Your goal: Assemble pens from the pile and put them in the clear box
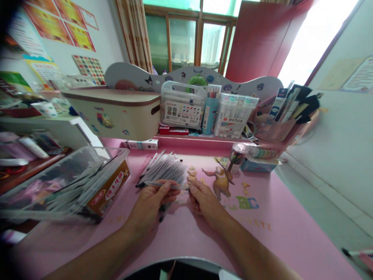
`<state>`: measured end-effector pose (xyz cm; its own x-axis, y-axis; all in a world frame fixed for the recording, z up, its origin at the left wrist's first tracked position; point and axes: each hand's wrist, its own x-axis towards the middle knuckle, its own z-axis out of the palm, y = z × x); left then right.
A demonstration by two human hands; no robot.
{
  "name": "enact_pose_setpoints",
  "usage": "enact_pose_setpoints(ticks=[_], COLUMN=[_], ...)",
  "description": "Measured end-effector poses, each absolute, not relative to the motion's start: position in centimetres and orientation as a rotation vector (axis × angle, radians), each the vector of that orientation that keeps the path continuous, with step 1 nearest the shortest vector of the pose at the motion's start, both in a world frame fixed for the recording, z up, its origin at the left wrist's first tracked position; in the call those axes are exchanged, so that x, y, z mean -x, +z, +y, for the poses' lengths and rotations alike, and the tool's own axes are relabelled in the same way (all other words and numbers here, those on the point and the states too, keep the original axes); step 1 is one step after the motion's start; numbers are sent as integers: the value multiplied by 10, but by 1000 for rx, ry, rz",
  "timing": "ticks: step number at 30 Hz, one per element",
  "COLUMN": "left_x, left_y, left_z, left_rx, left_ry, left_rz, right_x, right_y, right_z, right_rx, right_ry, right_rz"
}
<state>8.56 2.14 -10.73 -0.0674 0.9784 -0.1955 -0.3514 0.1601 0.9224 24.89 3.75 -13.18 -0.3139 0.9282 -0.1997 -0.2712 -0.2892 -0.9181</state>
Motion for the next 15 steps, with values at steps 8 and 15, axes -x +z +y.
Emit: enact_pose_setpoints(ticks=[8,15], left_x=[-82,-81], left_y=[-118,-117], left_z=[24,21], left_rx=[-843,-1021], left_ry=[1347,1326], left_rz=[1145,1174], right_x=[-257,-255], right_y=[-120,-125], right_z=[38,36], right_rx=[836,999], right_ry=[2011,2024], right_rz=[-730,-836])
